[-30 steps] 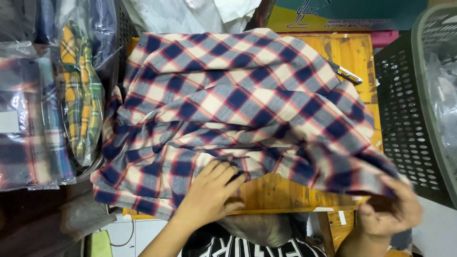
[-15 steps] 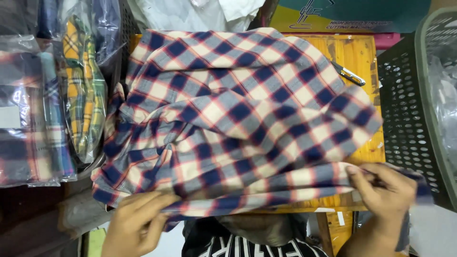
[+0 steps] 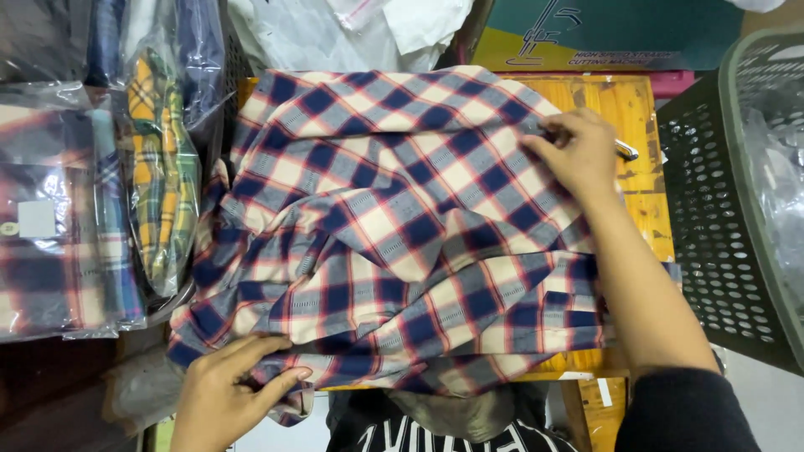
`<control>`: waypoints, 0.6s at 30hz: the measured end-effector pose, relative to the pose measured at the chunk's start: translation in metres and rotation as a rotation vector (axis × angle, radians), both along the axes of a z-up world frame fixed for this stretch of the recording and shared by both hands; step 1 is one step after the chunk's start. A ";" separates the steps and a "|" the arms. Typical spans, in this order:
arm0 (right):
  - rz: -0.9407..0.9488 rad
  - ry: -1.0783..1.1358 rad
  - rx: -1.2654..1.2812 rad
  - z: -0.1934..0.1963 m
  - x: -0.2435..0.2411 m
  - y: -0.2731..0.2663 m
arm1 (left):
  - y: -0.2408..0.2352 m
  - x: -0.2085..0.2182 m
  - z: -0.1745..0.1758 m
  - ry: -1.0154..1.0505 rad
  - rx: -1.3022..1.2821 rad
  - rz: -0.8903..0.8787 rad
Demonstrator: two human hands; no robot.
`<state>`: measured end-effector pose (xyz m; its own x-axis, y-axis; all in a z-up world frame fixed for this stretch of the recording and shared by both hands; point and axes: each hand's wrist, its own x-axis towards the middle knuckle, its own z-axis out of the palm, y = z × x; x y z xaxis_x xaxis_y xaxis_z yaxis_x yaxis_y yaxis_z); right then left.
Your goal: The person unfolds a plaid shirt on a wooden table, smooths the fabric, and folds it into a compact shape. They then use a small knife to cut a tag from the shirt's collar area.
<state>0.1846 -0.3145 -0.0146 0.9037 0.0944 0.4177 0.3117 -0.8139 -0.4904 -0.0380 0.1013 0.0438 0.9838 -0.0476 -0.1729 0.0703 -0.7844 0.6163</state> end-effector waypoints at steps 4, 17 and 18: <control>-0.064 0.058 -0.100 -0.022 0.024 -0.001 | 0.003 -0.003 -0.001 0.009 -0.013 0.045; -0.402 0.165 0.217 0.023 -0.068 -0.102 | -0.002 -0.004 -0.001 -0.422 0.002 0.057; -0.408 0.167 0.213 0.030 -0.086 -0.100 | -0.004 -0.002 0.002 -0.419 -0.003 0.052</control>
<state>0.0990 -0.4144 0.0154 0.9054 -0.3535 0.2352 -0.1094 -0.7294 -0.6753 -0.0396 0.0974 0.0455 0.9702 0.0037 0.2424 -0.1474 -0.7847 0.6021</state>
